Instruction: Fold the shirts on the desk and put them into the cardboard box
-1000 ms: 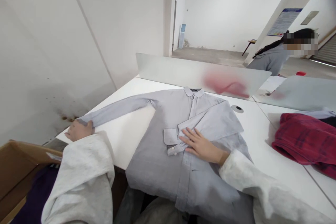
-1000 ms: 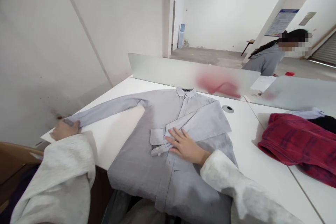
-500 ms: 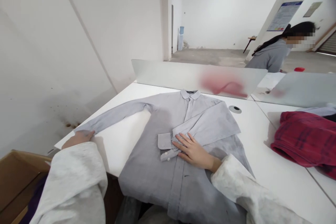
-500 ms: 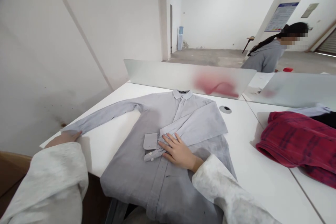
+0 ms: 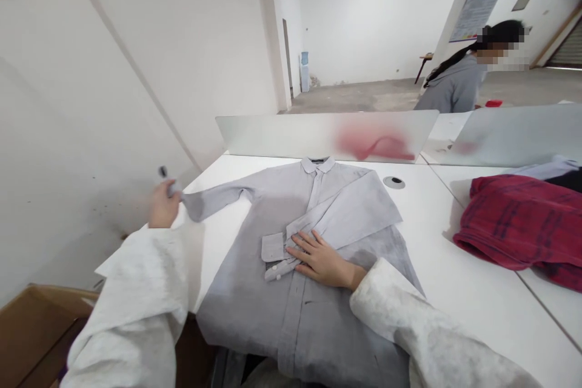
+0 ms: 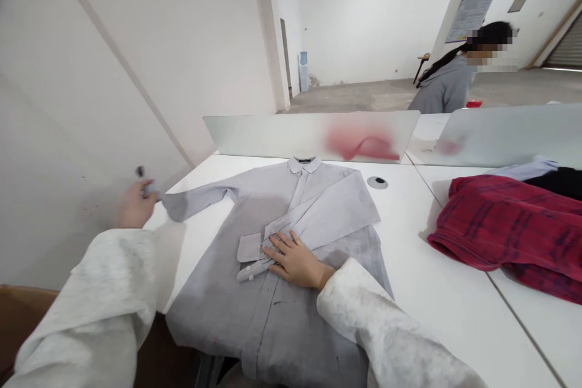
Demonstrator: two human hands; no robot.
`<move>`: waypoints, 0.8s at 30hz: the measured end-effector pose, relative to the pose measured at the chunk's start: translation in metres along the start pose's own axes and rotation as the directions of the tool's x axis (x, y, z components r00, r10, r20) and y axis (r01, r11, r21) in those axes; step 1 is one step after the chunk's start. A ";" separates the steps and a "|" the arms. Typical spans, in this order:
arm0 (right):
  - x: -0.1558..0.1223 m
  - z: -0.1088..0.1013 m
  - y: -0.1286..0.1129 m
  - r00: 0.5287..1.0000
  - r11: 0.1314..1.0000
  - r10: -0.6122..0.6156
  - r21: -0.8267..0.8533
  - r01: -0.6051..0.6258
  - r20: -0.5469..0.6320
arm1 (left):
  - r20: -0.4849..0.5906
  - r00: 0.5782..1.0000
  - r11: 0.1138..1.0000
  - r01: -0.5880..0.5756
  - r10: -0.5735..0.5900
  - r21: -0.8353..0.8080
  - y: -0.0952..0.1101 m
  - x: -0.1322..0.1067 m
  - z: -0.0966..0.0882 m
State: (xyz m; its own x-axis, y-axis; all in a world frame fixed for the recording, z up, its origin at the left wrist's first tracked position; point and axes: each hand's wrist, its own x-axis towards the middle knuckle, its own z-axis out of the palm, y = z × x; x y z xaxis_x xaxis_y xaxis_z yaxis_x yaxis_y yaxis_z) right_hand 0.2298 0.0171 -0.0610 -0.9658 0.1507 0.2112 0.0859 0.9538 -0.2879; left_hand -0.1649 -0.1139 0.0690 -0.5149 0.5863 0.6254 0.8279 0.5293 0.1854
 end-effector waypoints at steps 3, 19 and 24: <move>0.001 -0.002 0.003 0.999 0.986 0.032 0.162 -0.029 -0.016 | 0.084 0.981 0.980 -0.166 0.176 -0.113 0.074 -0.015 0.010; 0.002 -0.022 0.025 0.729 0.115 0.684 0.985 -0.130 0.017 | 0.135 0.456 0.407 -0.576 0.880 -0.709 0.232 -0.170 0.055; 0.000 -0.020 0.030 0.765 0.259 0.644 0.937 -0.234 0.013 | 0.228 0.539 0.519 -0.482 0.811 -0.706 0.229 -0.167 0.054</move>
State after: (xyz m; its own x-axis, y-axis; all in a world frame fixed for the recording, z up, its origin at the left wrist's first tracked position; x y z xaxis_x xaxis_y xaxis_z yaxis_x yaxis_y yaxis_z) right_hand 0.2372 0.0504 -0.0510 -0.6867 0.7261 -0.0361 0.0191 -0.0317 -0.9993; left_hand 0.0985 -0.0569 -0.0338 0.3430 0.8849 0.3151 0.8346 -0.4410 0.3300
